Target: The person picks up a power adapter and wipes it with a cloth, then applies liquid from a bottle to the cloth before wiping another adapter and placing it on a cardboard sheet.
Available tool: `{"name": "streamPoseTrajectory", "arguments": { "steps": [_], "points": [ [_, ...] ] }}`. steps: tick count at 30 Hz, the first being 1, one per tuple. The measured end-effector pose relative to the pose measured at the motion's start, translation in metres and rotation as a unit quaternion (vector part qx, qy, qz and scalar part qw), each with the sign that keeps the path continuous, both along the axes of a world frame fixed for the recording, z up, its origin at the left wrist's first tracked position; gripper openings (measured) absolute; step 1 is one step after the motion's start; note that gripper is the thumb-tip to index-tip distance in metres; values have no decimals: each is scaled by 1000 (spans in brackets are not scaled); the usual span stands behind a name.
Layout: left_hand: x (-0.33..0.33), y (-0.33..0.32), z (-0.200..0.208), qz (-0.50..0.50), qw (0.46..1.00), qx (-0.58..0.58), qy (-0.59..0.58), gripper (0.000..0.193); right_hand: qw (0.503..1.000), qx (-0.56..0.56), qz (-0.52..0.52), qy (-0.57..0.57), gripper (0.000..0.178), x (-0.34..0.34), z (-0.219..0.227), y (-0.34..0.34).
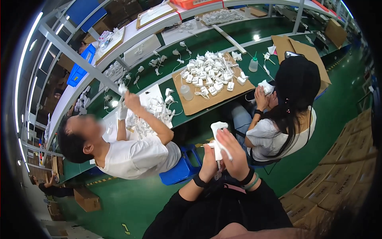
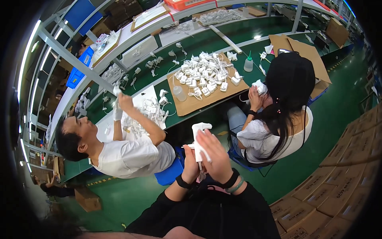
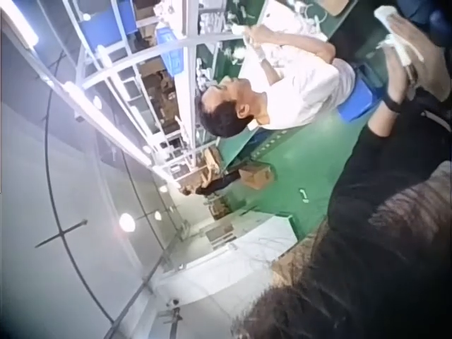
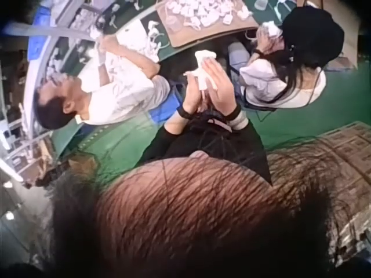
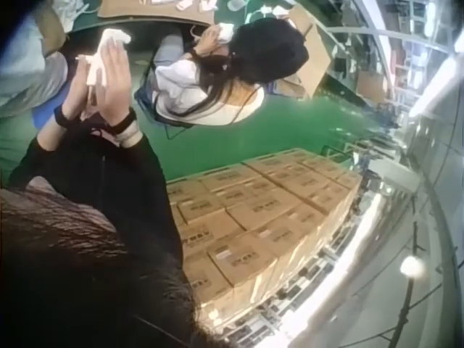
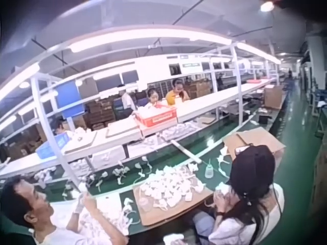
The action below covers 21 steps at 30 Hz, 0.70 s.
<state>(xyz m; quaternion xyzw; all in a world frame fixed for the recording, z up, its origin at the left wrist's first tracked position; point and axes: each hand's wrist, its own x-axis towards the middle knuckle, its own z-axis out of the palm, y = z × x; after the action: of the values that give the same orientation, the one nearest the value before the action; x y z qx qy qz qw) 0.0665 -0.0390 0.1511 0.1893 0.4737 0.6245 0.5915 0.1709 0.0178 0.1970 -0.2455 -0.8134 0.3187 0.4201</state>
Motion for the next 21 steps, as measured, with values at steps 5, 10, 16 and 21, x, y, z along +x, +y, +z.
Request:
{"name": "streamPoseTrajectory", "arguments": {
  "steps": [5,10,16,21],
  "points": [
    [-5,4,11,-47,986,158,-14,68,770,-556,94,298,36,4,-27,8],
    [-8,5,18,-29,989,147,5,67,751,-590,44,294,40,14,-36,4],
    [-15,7,18,46,986,161,3,66,618,-648,98,434,42,14,-22,8],
    [-28,6,13,26,984,176,-19,60,575,-660,155,458,45,16,-19,8]
  ]
}}
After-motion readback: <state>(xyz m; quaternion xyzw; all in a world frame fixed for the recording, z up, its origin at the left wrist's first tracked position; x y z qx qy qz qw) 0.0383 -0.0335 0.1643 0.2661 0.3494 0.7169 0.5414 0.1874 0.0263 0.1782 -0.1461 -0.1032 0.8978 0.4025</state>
